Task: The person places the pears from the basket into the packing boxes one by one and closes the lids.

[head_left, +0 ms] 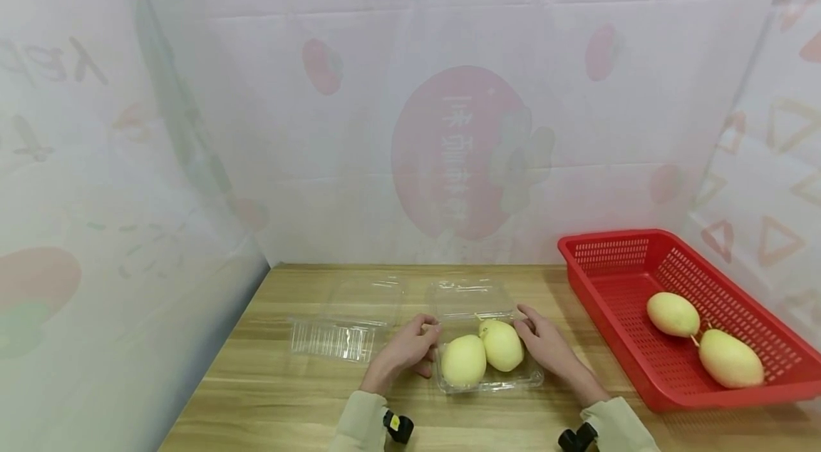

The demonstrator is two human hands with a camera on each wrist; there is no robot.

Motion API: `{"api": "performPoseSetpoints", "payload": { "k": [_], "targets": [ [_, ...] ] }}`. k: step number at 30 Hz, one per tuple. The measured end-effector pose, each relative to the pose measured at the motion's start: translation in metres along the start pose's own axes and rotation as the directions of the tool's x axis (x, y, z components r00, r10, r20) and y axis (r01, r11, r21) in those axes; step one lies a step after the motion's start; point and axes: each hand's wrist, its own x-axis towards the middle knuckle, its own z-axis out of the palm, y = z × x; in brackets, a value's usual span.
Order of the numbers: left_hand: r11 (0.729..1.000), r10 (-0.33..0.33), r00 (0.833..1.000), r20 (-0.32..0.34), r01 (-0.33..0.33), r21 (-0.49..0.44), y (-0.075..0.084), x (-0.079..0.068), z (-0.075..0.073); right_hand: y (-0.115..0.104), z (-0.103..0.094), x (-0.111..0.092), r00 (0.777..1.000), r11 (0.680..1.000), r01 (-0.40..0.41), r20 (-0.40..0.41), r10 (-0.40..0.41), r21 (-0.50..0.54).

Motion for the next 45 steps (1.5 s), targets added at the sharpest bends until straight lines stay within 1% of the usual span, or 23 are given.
{"api": "performPoseSetpoints", "payload": {
  "k": [8, 12, 17, 23, 28, 32, 38, 45],
  "targets": [
    [1.0, 0.026, 1.0, -0.007, -0.026, -0.009, 0.003, -0.001, 0.001, 0.002, 0.001, 0.0, 1.0, 1.0, -0.002, -0.013, 0.002, -0.022],
    [0.999, 0.04, 0.999, -0.01, -0.04, -0.011, 0.003, -0.002, 0.001, 0.001, 0.0, -0.001, 1.0, 1.0, -0.007, 0.005, 0.007, 0.015],
    [0.999, 0.04, 0.999, -0.025, -0.04, -0.014, 0.002, 0.0, 0.001, 0.0, -0.001, 0.0, 1.0, 0.999, -0.012, 0.011, 0.011, 0.052],
    [0.999, 0.045, 0.998, -0.037, -0.045, -0.007, 0.0, 0.001, 0.001, 0.0, 0.0, 0.001, 1.0, 0.997, -0.021, -0.007, 0.022, 0.077],
    [0.996, 0.069, 0.997, -0.047, -0.071, -0.05, 0.002, 0.002, 0.001, 0.0, -0.001, 0.001, 0.999, 0.996, -0.025, -0.029, 0.028, 0.085],
    [0.993, 0.086, 0.993, -0.078, -0.092, -0.073, 0.004, 0.004, 0.002, -0.001, -0.001, 0.002, 0.998, 0.994, -0.023, -0.05, 0.028, 0.104],
    [0.994, 0.082, 0.99, -0.113, -0.09, -0.067, 0.007, 0.004, 0.002, -0.005, -0.005, 0.001, 0.998, 0.992, -0.012, -0.064, 0.02, 0.126],
    [0.991, 0.106, 0.988, -0.108, -0.114, -0.07, 0.008, 0.004, 0.001, -0.009, -0.008, 0.0, 0.998, 0.988, -0.027, -0.058, 0.036, 0.151]
  ]
}}
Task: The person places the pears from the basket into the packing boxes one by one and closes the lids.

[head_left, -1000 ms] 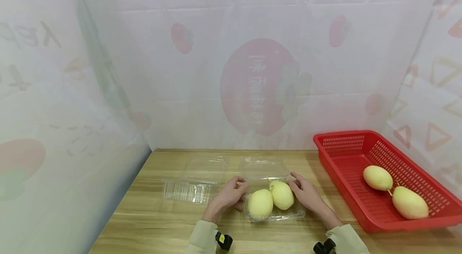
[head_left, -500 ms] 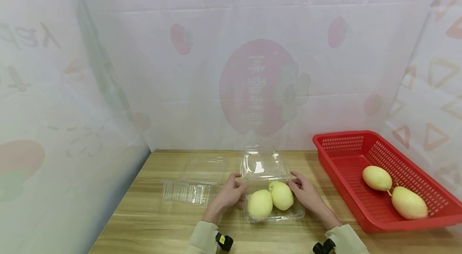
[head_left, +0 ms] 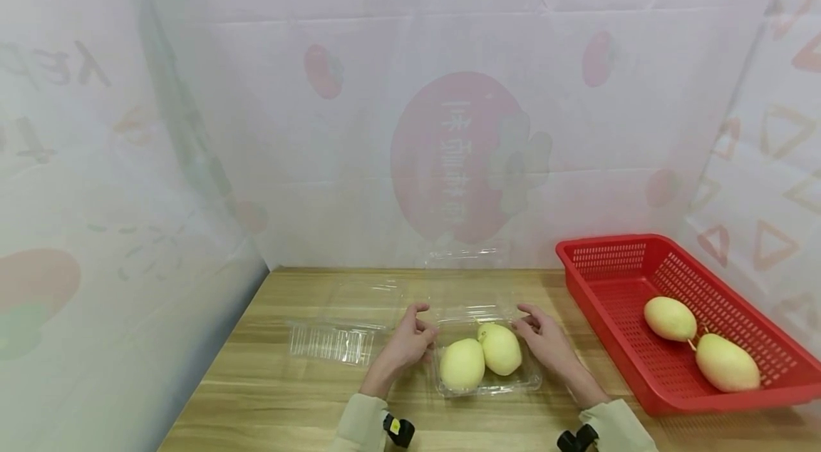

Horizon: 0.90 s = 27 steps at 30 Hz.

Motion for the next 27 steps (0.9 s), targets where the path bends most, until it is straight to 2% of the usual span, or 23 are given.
{"api": "performPoseSetpoints", "payload": {
  "k": [8, 16, 27],
  "targets": [
    [1.0, 0.009, 1.0, -0.014, -0.009, 0.027, -0.0032, 0.0033, 0.0008, -0.001, -0.0031, -0.0009, 0.999, 0.996, -0.027, 0.024, 0.025, 0.087],
    [1.0, 0.025, 1.0, -0.016, -0.026, -0.002, -0.0022, 0.0024, 0.0012, 0.0027, -0.0049, 0.0016, 0.999, 0.981, -0.044, 0.039, 0.037, 0.189],
    [0.999, 0.037, 0.999, -0.023, -0.037, -0.006, -0.0041, 0.0036, 0.002, 0.0044, -0.0071, 0.0025, 0.999, 0.979, -0.035, 0.042, 0.027, 0.2]
  ]
}}
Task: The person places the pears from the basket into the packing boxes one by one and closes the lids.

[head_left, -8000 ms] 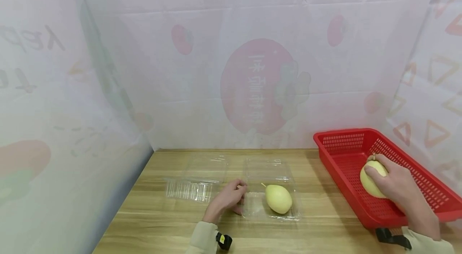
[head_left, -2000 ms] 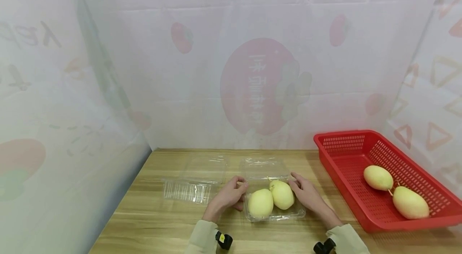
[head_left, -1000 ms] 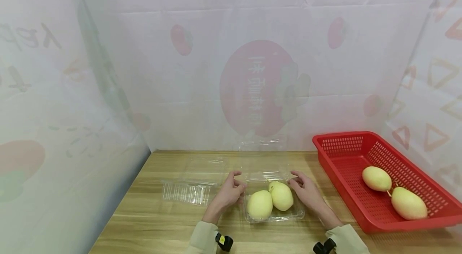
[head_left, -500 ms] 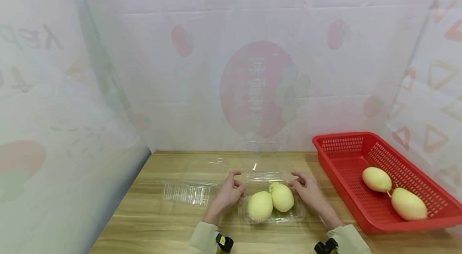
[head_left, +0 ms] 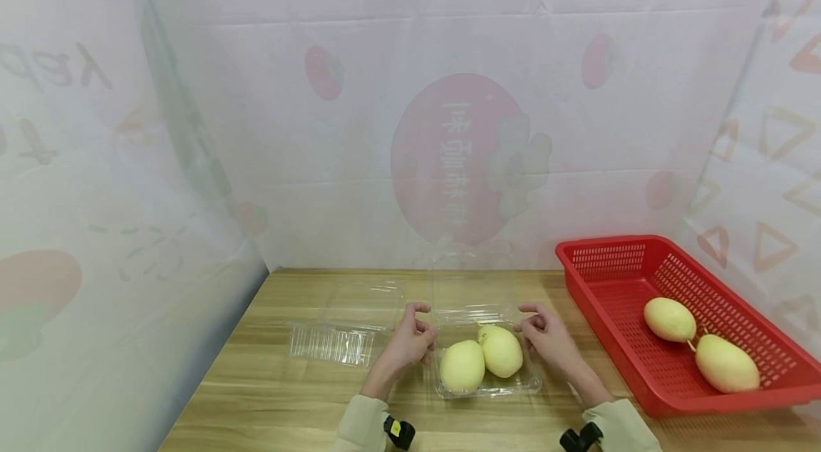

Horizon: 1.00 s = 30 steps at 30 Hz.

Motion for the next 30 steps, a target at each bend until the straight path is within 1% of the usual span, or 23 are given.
{"api": "performPoseSetpoints", "payload": {
  "k": [3, 9, 16, 20, 25, 30],
  "targets": [
    [1.0, 0.002, 1.0, -0.003, -0.002, -0.002, 0.0011, 0.0005, 0.0002, -0.0011, -0.0009, 0.0005, 1.0, 1.0, -0.019, -0.008, 0.02, 0.004],
    [1.0, -0.007, 1.0, 0.01, 0.007, 0.006, 0.003, -0.0016, -0.0011, -0.0022, -0.0018, -0.0006, 0.998, 0.997, -0.055, -0.025, 0.056, 0.054],
    [1.0, 0.011, 1.0, 0.008, -0.011, -0.002, 0.0024, -0.0022, -0.0001, -0.0012, -0.0038, 0.0013, 0.996, 0.992, -0.079, -0.034, 0.082, 0.097],
    [1.0, 0.011, 1.0, 0.014, -0.011, -0.011, 0.0024, -0.0024, -0.0005, -0.0005, -0.0055, 0.0028, 0.995, 0.992, -0.091, -0.042, 0.095, 0.089],
    [1.0, 0.011, 1.0, 0.028, -0.011, -0.001, 0.0024, -0.003, -0.0019, -0.0007, -0.0068, 0.0026, 0.993, 0.991, -0.103, -0.045, 0.107, 0.082],
    [1.0, 0.016, 0.999, 0.03, -0.016, 0.004, 0.0013, -0.0026, -0.0022, -0.0021, -0.0068, 0.0017, 0.993, 0.993, -0.103, -0.048, 0.105, 0.056]
  ]
}}
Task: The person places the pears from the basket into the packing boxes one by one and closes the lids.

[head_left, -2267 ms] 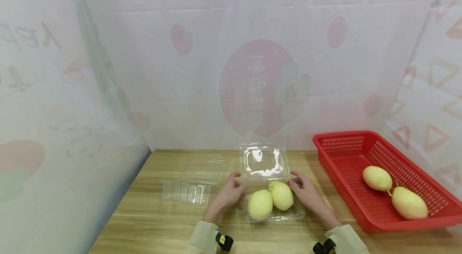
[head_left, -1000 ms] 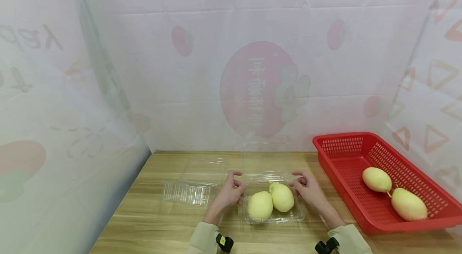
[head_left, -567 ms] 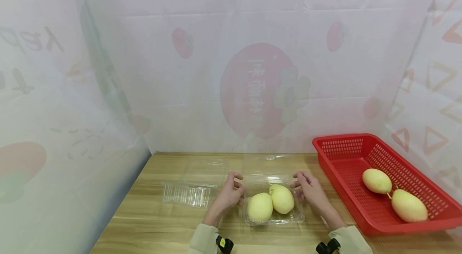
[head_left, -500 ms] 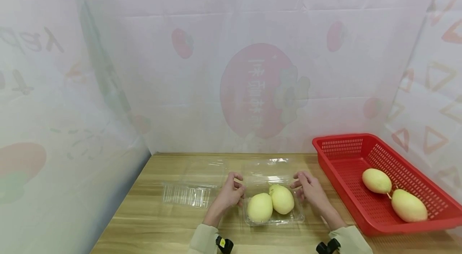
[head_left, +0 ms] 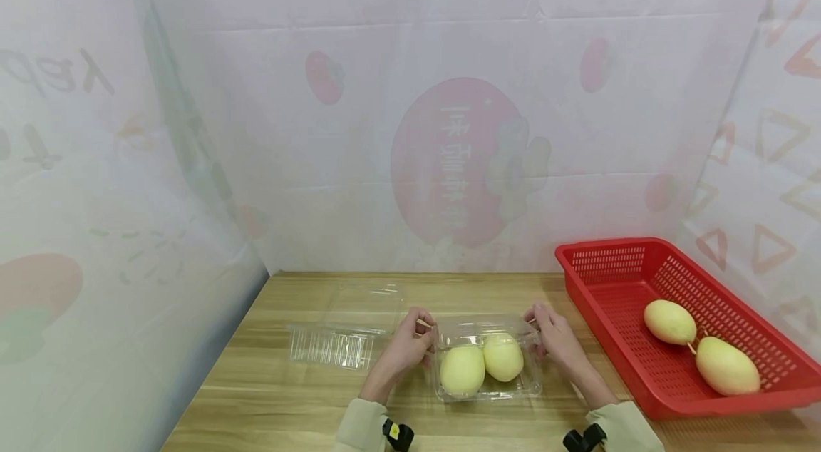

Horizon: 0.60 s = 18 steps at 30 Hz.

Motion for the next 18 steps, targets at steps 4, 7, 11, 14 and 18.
{"api": "performPoseSetpoints", "payload": {
  "k": [4, 7, 11, 14, 18],
  "targets": [
    [1.0, -0.006, 1.0, -0.002, 0.006, -0.006, 0.0001, 0.0006, -0.0003, -0.0014, -0.0006, -0.0015, 1.0, 1.0, 0.008, 0.018, -0.008, -0.009],
    [1.0, -0.002, 1.0, -0.006, 0.002, -0.011, 0.0, 0.0013, -0.0007, -0.0029, -0.0015, -0.0033, 0.999, 0.999, 0.033, 0.031, -0.032, -0.029],
    [0.999, -0.015, 1.0, -0.011, 0.014, -0.04, 0.0008, 0.0018, -0.0009, -0.0045, -0.0028, -0.0046, 0.997, 0.995, 0.073, 0.036, -0.071, -0.071],
    [0.998, -0.037, 0.999, -0.014, 0.036, -0.06, 0.0016, 0.002, -0.0007, -0.0045, -0.0033, -0.005, 0.995, 0.99, 0.092, 0.045, -0.088, -0.11],
    [0.997, -0.048, 0.999, -0.02, 0.047, -0.055, 0.0014, 0.0008, -0.0005, -0.0026, -0.0034, -0.0052, 0.993, 0.981, 0.114, 0.052, -0.107, -0.159]
  ]
}}
